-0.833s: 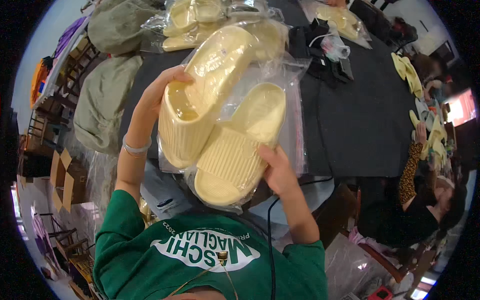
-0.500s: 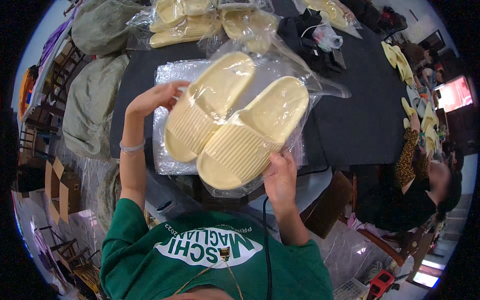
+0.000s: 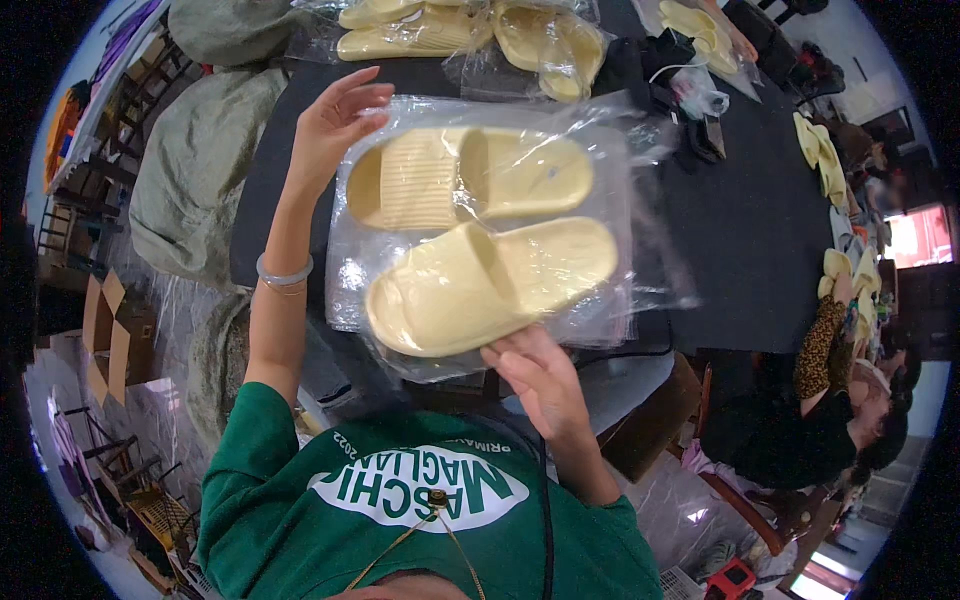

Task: Packing pairs of rubber slippers into clear plastic bags and organizing them from large storage sacks.

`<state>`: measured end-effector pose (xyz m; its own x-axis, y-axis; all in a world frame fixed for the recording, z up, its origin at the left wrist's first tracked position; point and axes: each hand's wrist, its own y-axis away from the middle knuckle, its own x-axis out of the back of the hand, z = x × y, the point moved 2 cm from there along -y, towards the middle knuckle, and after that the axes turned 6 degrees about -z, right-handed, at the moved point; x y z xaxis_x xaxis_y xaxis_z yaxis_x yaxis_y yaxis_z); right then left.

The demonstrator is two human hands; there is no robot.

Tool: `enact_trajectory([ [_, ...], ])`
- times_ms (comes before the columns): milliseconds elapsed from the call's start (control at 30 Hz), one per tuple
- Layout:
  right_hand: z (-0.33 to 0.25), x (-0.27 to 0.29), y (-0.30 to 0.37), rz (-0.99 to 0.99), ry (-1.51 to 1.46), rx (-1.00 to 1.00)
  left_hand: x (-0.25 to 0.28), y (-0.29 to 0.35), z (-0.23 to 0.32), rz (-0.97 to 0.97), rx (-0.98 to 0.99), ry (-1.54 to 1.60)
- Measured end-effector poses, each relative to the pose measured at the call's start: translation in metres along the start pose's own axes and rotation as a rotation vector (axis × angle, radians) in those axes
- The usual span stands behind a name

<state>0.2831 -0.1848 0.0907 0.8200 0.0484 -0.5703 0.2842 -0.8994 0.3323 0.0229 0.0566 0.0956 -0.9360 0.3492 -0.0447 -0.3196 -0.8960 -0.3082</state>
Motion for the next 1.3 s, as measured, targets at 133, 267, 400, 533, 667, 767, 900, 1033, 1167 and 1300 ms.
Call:
enact_trajectory([
  [133,-0.003,0.015,0.007,-0.195,0.371,-0.244,0.004,0.000,-0.009,0.174,-0.076,-0.230],
  [267,-0.035,0.032,0.019,-0.109,0.548,-0.047,0.013,0.010,-0.005,0.124,0.140,-0.788],
  [400,-0.065,0.056,0.014,0.296,0.685,0.371,0.039,0.018,-0.021,-0.062,0.250,-0.908],
  [533,-0.076,0.068,-0.030,0.452,1.019,0.592,0.046,0.022,-0.025,-0.086,0.314,-0.873],
  [667,-0.078,0.086,-0.057,0.423,1.084,0.577,0.044,0.019,-0.033,-0.074,0.262,-0.912],
  [767,-0.085,0.086,-0.070,0.454,1.100,0.580,0.043,0.019,-0.030,-0.037,0.212,-0.954],
  [900,-0.105,0.090,-0.067,0.336,0.946,0.312,0.052,0.022,-0.032,-0.036,0.204,-0.983],
  [1033,-0.112,0.090,-0.051,0.292,0.674,0.285,0.050,0.025,-0.041,-0.020,0.161,-1.048],
  [1167,-0.122,0.098,-0.043,0.033,0.553,0.281,0.052,0.026,-0.044,0.001,0.200,-1.089],
  [1300,-0.124,0.101,-0.054,-0.509,-0.086,0.032,0.052,0.022,-0.044,-0.020,0.234,-1.054],
])
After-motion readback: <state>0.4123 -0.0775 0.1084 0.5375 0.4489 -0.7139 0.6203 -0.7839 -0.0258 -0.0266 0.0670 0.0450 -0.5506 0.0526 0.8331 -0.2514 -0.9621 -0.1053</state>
